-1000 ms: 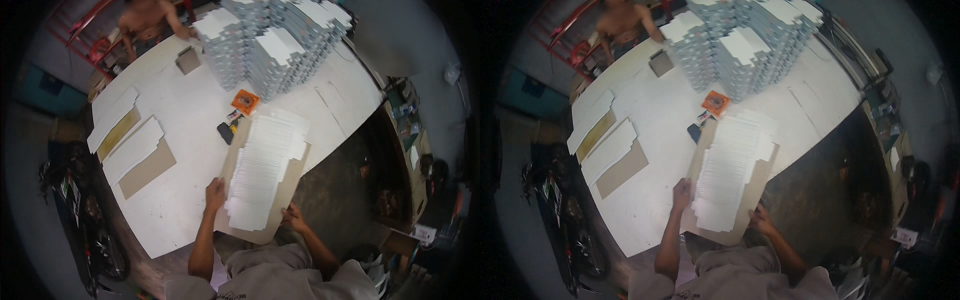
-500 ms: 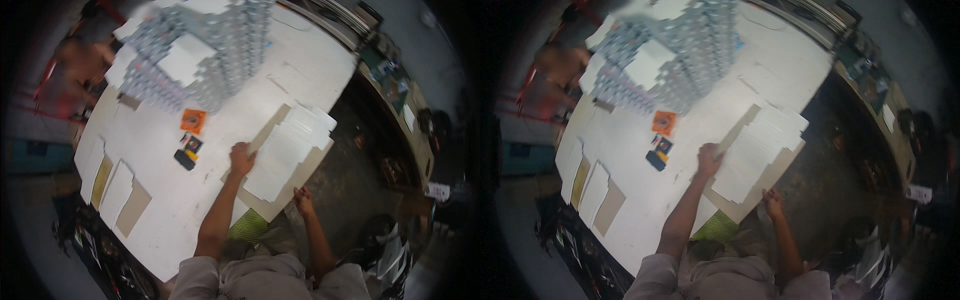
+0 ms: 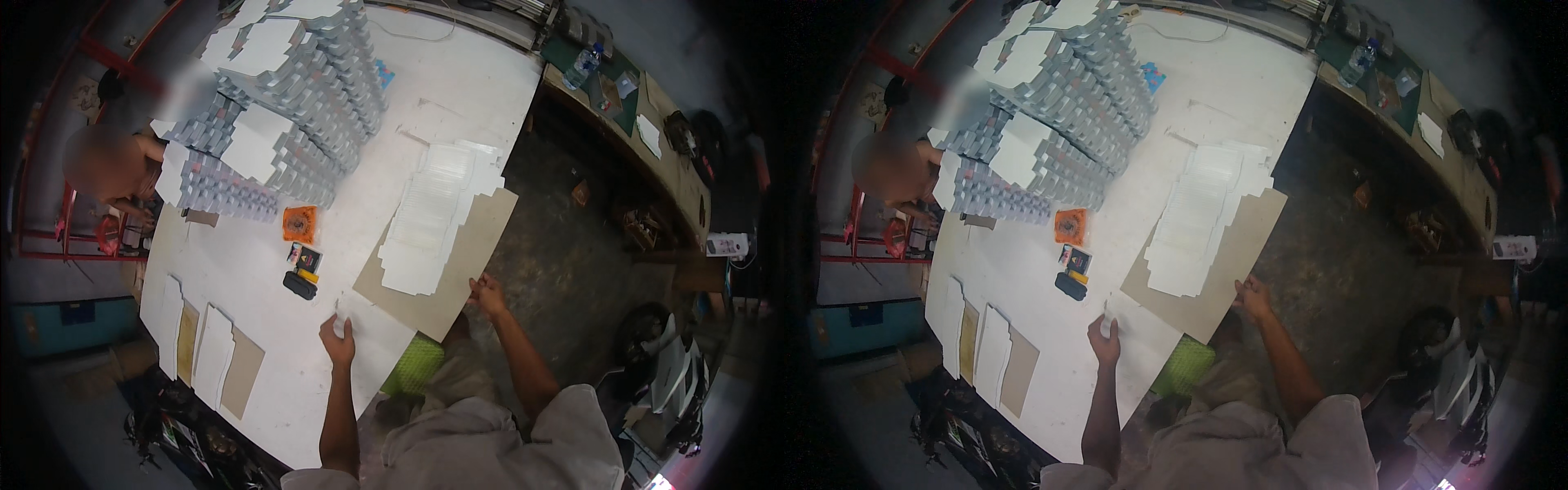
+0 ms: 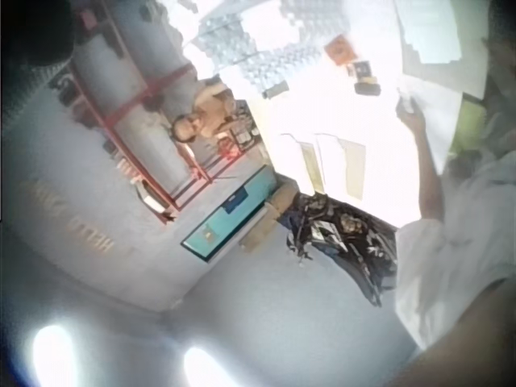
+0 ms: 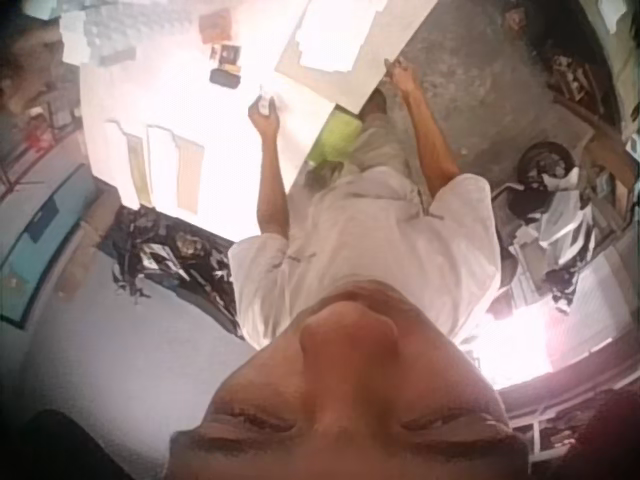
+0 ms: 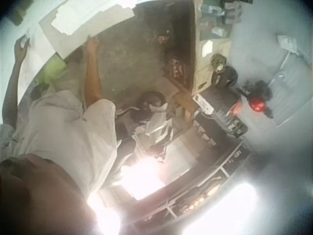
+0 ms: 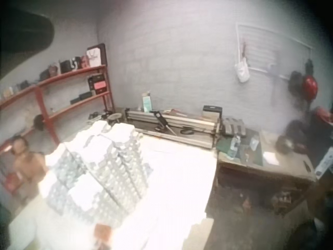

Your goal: The person applies glue to small blue paper sheets and stacks them one by one on a table. They then gather the stack, align the edges, and place the bundle into a plastic bag.

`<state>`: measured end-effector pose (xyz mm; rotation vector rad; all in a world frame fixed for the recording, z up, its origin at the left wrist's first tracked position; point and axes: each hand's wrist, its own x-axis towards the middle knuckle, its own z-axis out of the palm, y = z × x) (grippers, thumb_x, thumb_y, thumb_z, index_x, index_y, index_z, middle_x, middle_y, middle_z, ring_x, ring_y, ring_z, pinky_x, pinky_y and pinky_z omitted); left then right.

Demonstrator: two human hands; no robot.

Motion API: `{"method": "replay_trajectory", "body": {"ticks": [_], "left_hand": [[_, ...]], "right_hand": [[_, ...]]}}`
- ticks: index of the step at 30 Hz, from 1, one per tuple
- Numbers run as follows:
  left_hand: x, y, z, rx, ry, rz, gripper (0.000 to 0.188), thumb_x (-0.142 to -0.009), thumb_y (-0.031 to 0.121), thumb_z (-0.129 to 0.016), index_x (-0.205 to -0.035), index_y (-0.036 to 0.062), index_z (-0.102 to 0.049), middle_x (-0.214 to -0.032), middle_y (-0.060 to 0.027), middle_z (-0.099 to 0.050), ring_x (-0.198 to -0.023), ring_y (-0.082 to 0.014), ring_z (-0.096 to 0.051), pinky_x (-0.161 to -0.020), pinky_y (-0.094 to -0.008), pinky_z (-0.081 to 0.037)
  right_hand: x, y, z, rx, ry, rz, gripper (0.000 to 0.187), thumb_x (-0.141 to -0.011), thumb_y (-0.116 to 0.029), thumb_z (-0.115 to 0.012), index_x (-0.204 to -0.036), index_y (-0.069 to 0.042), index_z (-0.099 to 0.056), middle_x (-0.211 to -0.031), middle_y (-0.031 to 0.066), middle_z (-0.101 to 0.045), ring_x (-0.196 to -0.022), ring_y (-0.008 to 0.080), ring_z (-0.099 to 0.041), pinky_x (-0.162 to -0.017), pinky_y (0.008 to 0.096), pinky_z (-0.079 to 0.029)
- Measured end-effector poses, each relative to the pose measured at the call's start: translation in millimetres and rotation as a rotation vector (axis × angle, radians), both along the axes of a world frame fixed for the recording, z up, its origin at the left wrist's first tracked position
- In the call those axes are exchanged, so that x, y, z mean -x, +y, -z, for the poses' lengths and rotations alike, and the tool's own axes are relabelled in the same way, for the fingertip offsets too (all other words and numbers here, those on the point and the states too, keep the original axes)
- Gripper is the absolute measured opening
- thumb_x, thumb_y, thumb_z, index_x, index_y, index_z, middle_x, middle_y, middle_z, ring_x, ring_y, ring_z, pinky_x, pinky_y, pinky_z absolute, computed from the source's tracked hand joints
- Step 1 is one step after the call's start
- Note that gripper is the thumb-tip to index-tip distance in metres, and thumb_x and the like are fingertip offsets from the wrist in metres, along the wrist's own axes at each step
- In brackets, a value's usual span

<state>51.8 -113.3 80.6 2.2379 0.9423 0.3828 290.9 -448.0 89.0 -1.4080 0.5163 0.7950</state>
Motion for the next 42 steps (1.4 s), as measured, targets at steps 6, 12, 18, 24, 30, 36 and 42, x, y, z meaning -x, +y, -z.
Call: {"method": "replay_trajectory", "body": {"ticks": [6, 12, 18, 24, 30, 36, 42], "left_hand": [[68, -12, 17, 0.097, 0.081, -0.151, 0.044, -0.093, 0.026, -0.077, -0.123, -0.0043, -0.066, -0.119, -0.022, -0.065, -0.116, -0.0366, -0.059, -0.102, -0.0468, -0.045], [93, -13, 19, 0.1, 0.032, -0.128, 0.044, -0.093, 0.027, -0.078, -0.121, -0.0033, -0.066, -0.12, -0.0193, -0.066, -0.113, -0.0333, -0.061, -0.099, -0.045, -0.048], [141, -19, 21, 0.136, 0.042, -0.221, 0.038, -0.092, 0.024, -0.079, -0.119, -0.0004, -0.067, -0.118, -0.0157, -0.067, -0.109, -0.0298, -0.063, -0.094, -0.0433, -0.05], [116, -35, 27, 0.182, -0.068, -0.199, 0.037, -0.091, 0.023, -0.079, -0.117, -0.0003, -0.069, -0.115, -0.0184, -0.068, -0.11, -0.0348, -0.062, -0.098, -0.0442, -0.048], [82, -53, -22, 0.149, -0.115, -0.125, 0.037, -0.091, 0.025, -0.079, -0.117, 0.0005, -0.07, -0.115, -0.0201, -0.069, -0.113, -0.038, -0.061, -0.101, -0.0456, -0.046], [149, -62, -13, 0.139, -0.08, -0.28, 0.038, -0.091, 0.028, -0.077, -0.116, 0.0003, -0.07, -0.116, -0.0209, -0.069, -0.113, -0.0387, -0.061, -0.103, -0.0464, -0.045], [216, -69, 6, 0.11, -0.03, -0.533, 0.042, -0.089, 0.026, -0.078, -0.118, -0.0006, -0.068, -0.122, -0.0233, -0.064, -0.116, -0.0407, -0.057, -0.104, -0.0492, -0.045]], "right_hand": [[-6, 2, 13, 0.025, -0.007, -0.025, 0.036, -0.105, -0.021, -0.062, -0.137, -0.007, -0.057, -0.12, 0.0076, -0.067, -0.104, 0.022, -0.068, -0.087, 0.0422, -0.057], [24, -53, -3, 0.12, 0.059, -0.044, 0.049, -0.104, -0.021, -0.061, -0.148, -0.002, -0.048, -0.139, 0.0133, -0.06, -0.12, 0.027, -0.063, -0.098, 0.0446, -0.054], [116, -240, -42, 0.202, 0.115, 0.287, 0.021, -0.101, -0.017, -0.066, -0.12, -0.009, -0.062, -0.085, -0.002, -0.06, -0.069, 0.0123, -0.061, -0.06, 0.0329, -0.059], [109, -276, -83, -0.012, -0.104, 0.219, 0.022, -0.101, -0.011, -0.064, -0.122, -0.008, -0.059, -0.084, -0.0037, -0.061, -0.064, 0.009, -0.059, -0.066, 0.0323, -0.063], [58, -170, -104, -0.288, -0.278, -0.009, 0.044, -0.098, -0.015, -0.069, -0.136, -0.002, -0.051, -0.1, 0.0005, -0.066, -0.081, 0.0122, -0.064, -0.077, 0.0359, -0.06], [-3, 49, -200, -0.551, -0.522, -0.199, 0.05, -0.098, -0.012, -0.069, -0.141, 0.005, -0.048, -0.126, 0.0095, -0.065, -0.115, 0.0207, -0.064, -0.102, 0.04, -0.052], [-84, 265, -274, -0.719, -0.571, -0.253, 0.036, -0.103, -0.015, -0.063, -0.134, 0.0, -0.051, -0.12, 0.0098, -0.065, -0.113, 0.0221, -0.065, -0.096, 0.0427, -0.054]]}}
